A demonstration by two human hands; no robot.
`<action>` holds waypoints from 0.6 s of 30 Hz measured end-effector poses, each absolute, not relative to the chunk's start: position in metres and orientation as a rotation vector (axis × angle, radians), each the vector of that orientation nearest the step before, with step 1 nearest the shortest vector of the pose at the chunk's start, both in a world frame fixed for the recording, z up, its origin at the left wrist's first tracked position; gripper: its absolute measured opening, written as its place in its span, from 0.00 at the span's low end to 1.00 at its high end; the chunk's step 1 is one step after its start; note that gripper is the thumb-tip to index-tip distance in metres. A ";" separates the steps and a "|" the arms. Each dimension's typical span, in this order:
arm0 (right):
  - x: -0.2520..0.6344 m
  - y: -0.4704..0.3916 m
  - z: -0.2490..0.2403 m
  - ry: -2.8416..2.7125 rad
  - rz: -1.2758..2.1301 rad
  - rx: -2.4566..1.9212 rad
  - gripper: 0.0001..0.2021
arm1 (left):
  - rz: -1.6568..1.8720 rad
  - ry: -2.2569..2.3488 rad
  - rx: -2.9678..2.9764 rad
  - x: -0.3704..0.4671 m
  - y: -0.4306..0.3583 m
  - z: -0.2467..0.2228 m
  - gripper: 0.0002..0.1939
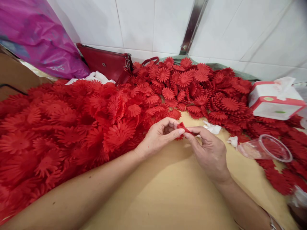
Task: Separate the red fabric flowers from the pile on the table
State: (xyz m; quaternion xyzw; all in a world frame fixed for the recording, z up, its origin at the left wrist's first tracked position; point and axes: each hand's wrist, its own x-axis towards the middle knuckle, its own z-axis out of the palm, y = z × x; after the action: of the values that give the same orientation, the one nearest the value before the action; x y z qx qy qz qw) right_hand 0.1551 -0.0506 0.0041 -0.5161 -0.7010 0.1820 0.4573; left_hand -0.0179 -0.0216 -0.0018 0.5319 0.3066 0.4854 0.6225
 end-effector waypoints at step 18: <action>0.157 -0.047 0.000 -1.625 0.751 -1.264 0.09 | 1.160 0.827 1.138 -0.021 -0.019 0.000 0.10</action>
State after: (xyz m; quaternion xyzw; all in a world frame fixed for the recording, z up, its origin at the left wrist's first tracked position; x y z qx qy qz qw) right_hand 0.1566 -0.0466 -0.0003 -0.5130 -0.6595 0.3047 0.4572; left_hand -0.0211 -0.0191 0.0004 0.4933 0.3586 0.5029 0.6125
